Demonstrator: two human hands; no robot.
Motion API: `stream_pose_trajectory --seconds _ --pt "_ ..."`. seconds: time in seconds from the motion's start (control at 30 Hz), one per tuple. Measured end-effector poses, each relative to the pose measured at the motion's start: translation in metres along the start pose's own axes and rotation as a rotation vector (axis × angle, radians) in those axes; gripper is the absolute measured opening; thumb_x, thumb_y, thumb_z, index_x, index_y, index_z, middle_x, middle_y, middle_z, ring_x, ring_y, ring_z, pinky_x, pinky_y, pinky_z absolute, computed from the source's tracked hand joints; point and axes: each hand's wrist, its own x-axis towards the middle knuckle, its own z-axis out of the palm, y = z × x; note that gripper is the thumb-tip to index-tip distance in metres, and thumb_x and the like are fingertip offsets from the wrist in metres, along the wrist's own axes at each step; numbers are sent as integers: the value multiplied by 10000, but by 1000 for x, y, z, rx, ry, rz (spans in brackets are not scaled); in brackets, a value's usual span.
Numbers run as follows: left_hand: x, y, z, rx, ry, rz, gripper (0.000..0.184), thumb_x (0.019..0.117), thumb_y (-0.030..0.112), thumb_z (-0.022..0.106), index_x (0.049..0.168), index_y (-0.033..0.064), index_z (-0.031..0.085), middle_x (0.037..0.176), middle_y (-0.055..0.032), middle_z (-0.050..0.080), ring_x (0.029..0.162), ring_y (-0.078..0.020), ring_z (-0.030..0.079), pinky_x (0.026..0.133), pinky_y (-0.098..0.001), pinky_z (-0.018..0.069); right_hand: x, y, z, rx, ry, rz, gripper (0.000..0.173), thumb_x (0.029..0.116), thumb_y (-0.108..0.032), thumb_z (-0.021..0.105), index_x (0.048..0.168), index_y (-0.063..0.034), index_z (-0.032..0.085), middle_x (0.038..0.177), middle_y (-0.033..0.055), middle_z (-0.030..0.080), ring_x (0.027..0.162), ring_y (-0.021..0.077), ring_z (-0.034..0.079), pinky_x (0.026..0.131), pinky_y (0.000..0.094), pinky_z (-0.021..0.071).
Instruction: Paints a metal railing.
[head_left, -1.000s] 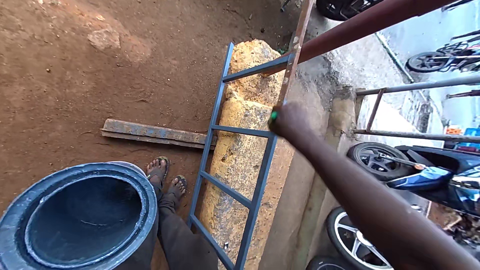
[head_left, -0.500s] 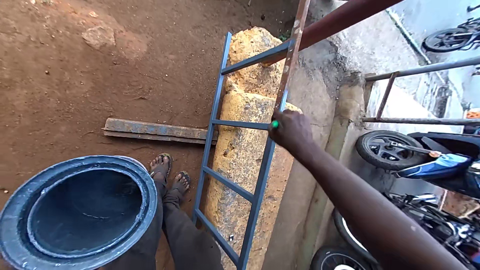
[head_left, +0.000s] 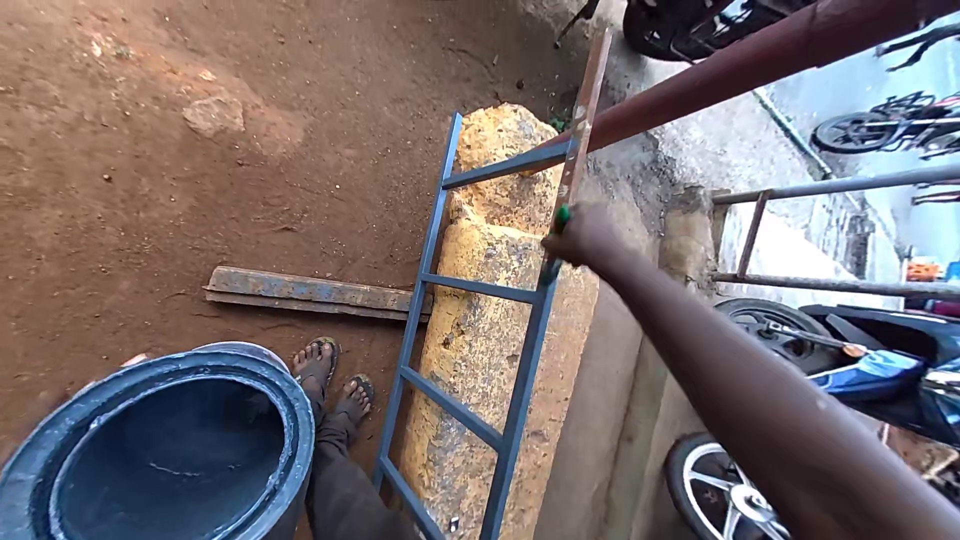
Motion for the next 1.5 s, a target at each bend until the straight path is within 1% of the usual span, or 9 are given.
stream_pose_trajectory --seconds 0.13,0.27,0.37,0.47,0.57,0.83,1.1,1.3,1.5 --pt "-6 -18 -1 -402 -11 -249 810 729 393 920 1300 -67 576 1217 -180 692 1168 -144 667 1062 -322 507 27 -4 -28 -101 196 -139 297 927 -298 660 915 -2 683 928 278 687 924 497 680 711 693 500" --pt "-20 -36 5 -412 15 -362 867 706 409 928 1332 -68 563 1305 -208 637 1232 -185 629 1086 -352 488 -11 -23 26 -283 -162 -285 256 921 -278 689 974 -28 709 960 235 690 940 451 681 731 657 530" --pt "11 -22 -9 -409 6 -340 698 753 327 914 1256 -58 621 1236 -176 682 1183 -134 655 1068 -304 499 -9 -35 32 -267 -358 -266 313 922 -303 705 850 0 667 898 212 670 899 406 677 714 616 525" --pt "45 -13 -16 -200 4 -96 488 863 350 820 1185 10 682 1127 -160 729 1091 -115 690 996 -273 513 37 -25 -15 -184 -203 -93 375 939 -299 713 892 70 661 942 291 666 923 474 672 756 671 513" --pt "76 9 -36 -356 -174 -254 421 923 223 759 1211 -64 652 1187 -164 712 1142 -89 664 1049 -245 483 52 -28 -38 -255 1 -81 299 924 -271 675 923 28 668 958 287 680 938 493 678 719 681 503" --pt "81 24 -39 -312 -149 -297 337 935 144 732 1170 -88 666 1139 -174 726 1096 -93 684 1014 -228 499 5 -45 20 -324 -418 -248 307 946 -298 684 931 8 689 963 235 684 957 429 680 761 639 526" --pt "45 20 -25 -258 -110 -347 376 917 162 766 1214 -43 663 1196 -189 702 1149 -122 670 1035 -264 495 44 -24 -29 -315 -190 -358 287 887 -273 711 720 -45 655 764 180 657 803 393 669 657 615 488" --pt "97 49 -11 -269 18 -378 301 872 124 781 1097 -62 708 1019 -48 764 987 48 684 934 -102 502 34 -25 -29 -333 -158 -340 266 903 -271 697 775 -38 682 804 195 682 835 409 686 685 623 508" --pt "99 48 -7 -118 67 -275 282 878 145 776 1076 -48 720 988 -62 771 958 38 695 914 -108 505 43 -26 -25 -326 -143 -246 279 915 -275 682 812 -17 667 868 225 683 887 433 689 689 637 515"
